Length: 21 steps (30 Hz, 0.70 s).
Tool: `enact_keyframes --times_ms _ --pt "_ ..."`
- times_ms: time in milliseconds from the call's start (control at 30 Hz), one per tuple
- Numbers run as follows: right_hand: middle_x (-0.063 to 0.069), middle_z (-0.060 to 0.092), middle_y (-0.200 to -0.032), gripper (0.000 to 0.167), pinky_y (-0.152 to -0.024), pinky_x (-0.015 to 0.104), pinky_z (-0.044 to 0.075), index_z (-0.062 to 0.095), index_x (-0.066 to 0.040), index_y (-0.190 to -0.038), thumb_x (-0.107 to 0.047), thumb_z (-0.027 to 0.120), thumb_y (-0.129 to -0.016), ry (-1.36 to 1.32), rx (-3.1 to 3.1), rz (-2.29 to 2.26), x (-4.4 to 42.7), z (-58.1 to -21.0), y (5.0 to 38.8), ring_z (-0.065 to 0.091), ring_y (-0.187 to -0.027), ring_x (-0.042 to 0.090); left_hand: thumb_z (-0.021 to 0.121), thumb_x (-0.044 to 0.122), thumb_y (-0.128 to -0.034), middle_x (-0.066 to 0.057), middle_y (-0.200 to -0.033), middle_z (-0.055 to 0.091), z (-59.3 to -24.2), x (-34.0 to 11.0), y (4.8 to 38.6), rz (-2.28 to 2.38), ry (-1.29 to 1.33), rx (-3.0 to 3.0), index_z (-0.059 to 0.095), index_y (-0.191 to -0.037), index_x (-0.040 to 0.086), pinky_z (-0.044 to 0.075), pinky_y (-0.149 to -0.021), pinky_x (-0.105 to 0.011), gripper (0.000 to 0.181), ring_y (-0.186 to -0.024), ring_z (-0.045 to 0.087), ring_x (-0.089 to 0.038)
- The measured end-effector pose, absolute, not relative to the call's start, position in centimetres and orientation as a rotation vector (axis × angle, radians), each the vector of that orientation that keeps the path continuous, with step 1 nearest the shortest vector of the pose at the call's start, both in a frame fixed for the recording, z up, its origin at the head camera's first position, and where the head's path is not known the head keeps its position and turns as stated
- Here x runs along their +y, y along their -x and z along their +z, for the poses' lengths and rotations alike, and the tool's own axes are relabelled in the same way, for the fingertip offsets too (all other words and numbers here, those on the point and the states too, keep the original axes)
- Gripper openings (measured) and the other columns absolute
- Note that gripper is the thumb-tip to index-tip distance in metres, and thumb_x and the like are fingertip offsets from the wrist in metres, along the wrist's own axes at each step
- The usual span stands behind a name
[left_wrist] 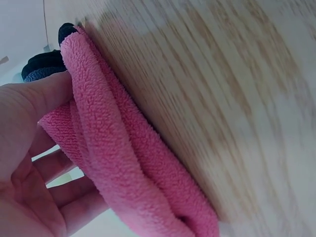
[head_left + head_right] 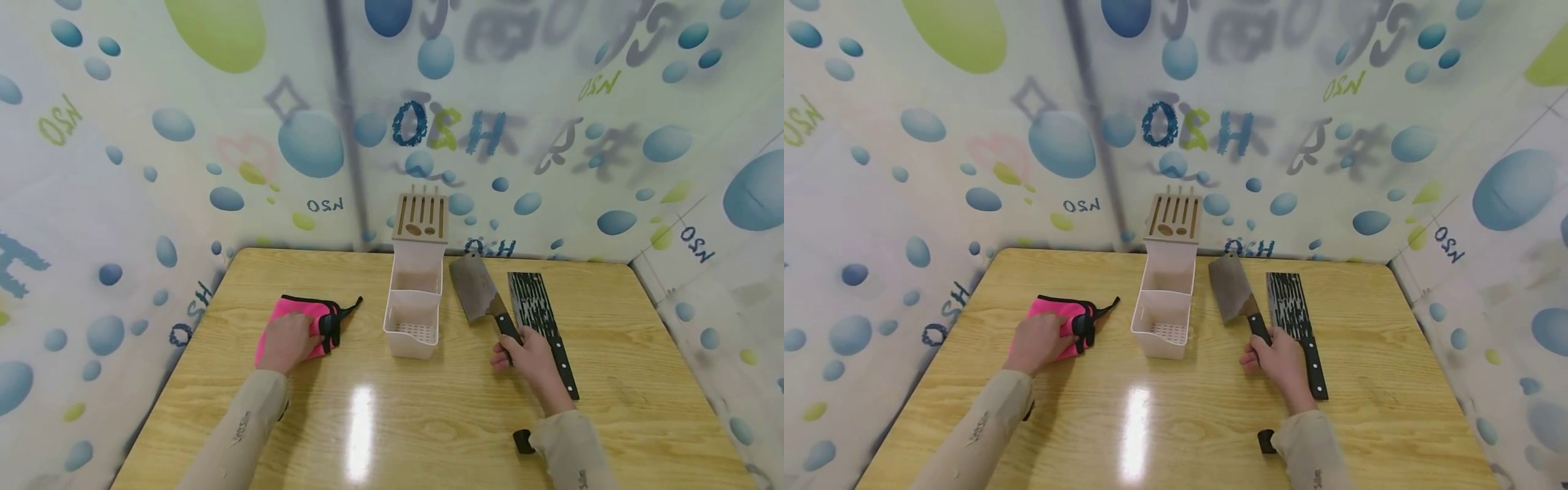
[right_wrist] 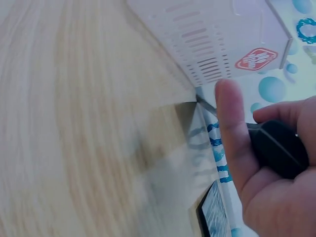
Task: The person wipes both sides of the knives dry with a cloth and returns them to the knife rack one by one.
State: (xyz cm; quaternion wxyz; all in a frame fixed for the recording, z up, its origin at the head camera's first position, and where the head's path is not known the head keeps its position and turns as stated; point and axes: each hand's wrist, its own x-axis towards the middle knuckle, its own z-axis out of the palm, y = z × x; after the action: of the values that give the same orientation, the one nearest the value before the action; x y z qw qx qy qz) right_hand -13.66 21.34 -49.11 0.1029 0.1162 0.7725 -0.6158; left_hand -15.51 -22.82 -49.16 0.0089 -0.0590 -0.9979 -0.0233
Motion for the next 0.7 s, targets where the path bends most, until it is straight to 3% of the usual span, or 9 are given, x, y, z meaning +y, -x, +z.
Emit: enact_keyframes --times_ms 233,433,567,700 --pt "0.018 0.067 -0.094 0.030 -0.067 0.040 0.065 0.047 0.007 -0.120 -0.021 0.040 -0.113 -0.361 2.316 -1.875 20.9 -48.5 13.7 0.069 -0.067 0.015 0.083 0.035 -0.0861 -0.001 -0.061 0.049 -49.1 -23.1 15.5 -0.117 0.162 -3.120 0.053 -0.066 0.014 0.050 -0.048 -0.038 0.042 -0.057 0.050 -0.020" --pt "0.018 0.065 -0.102 0.036 -0.068 0.032 0.063 0.044 0.007 -0.129 -0.024 0.029 -0.115 -0.414 2.271 -1.939 20.7 -48.1 13.5 0.065 -0.073 0.013 0.083 0.037 -0.0873 0.001 -0.058 0.046 -49.2 -23.3 15.5 -0.179 0.109 -3.128 0.057 -0.068 0.014 0.041 -0.047 -0.031 0.039 -0.056 0.046 -0.017" --pt "0.020 0.061 -0.111 0.037 -0.070 0.027 0.060 0.041 0.006 -0.131 -0.024 0.027 -0.115 -0.427 2.222 -1.998 20.7 -47.8 13.2 0.062 -0.079 0.013 0.082 0.037 -0.0878 0.001 -0.059 0.046 -49.3 -23.4 15.5 -0.220 0.097 -3.106 0.060 -0.071 0.013 0.043 -0.047 -0.033 0.037 -0.057 0.047 -0.018" --pt "0.018 0.059 -0.116 0.032 -0.073 0.025 0.058 0.039 0.004 -0.129 -0.023 0.026 -0.115 -0.381 2.148 -2.099 20.8 -47.4 12.8 0.059 -0.085 0.014 0.082 0.035 -0.0877 0.000 -0.059 0.046 -49.3 -23.3 15.5 -0.320 0.074 -3.070 0.053 -0.066 0.013 0.045 -0.049 -0.036 0.042 -0.059 0.049 -0.021"
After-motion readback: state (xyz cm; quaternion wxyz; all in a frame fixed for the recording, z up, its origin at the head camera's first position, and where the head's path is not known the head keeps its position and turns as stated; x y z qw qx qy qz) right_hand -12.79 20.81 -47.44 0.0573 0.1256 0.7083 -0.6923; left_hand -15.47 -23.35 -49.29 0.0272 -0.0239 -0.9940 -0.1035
